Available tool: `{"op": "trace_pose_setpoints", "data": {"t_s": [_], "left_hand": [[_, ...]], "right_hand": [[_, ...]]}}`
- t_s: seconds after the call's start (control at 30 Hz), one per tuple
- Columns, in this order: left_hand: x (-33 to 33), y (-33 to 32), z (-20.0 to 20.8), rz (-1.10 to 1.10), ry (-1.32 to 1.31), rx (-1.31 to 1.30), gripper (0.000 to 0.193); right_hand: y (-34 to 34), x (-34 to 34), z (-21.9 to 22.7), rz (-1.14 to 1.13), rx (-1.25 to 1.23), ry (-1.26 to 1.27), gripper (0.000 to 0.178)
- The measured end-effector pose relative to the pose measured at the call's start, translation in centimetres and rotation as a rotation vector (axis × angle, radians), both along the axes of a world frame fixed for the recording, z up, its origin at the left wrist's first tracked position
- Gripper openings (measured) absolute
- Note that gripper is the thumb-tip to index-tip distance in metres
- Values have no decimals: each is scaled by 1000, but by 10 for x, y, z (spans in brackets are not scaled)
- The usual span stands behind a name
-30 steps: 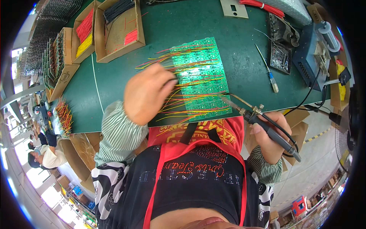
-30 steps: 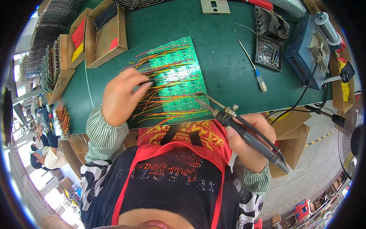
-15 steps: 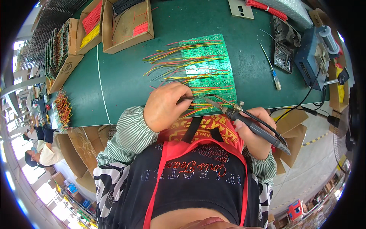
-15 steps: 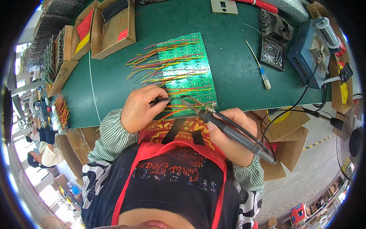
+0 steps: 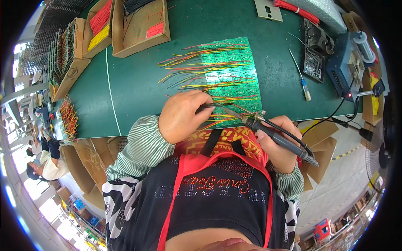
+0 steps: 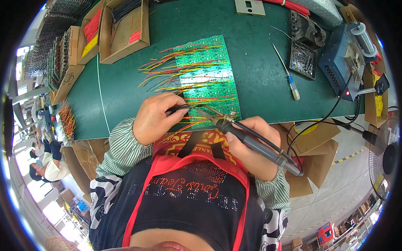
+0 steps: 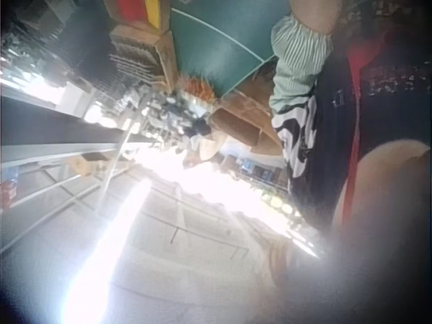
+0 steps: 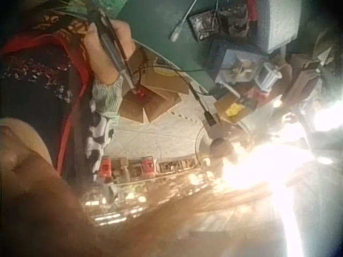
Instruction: The person solders wires onto a circuit board using a soldering iron, moves the board to a stack, and retrieves a new board. The person then takes wires from containers and solders them onto the new board using the soldering iron.
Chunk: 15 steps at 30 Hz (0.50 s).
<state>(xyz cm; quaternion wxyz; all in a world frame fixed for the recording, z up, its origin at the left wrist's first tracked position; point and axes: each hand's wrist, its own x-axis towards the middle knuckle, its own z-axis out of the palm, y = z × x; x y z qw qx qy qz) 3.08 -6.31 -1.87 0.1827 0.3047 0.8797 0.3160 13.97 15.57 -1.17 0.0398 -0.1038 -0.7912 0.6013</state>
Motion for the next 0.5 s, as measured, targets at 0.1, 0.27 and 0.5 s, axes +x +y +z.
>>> {"op": "trace_pose_setpoints", "data": {"t_s": [0.1,0.27,0.5], "left_hand": [[-1,0,0,-5,-5,2,14],[-1,0,1,-2,-22,-1,15],[0,-3,4,4,4,21,13]], "right_hand": [[2,-4,6,40,91,16,18],[3,2,5,-36,-72,-60,18],[7,7,6,-56,-71,-101,20]]}}
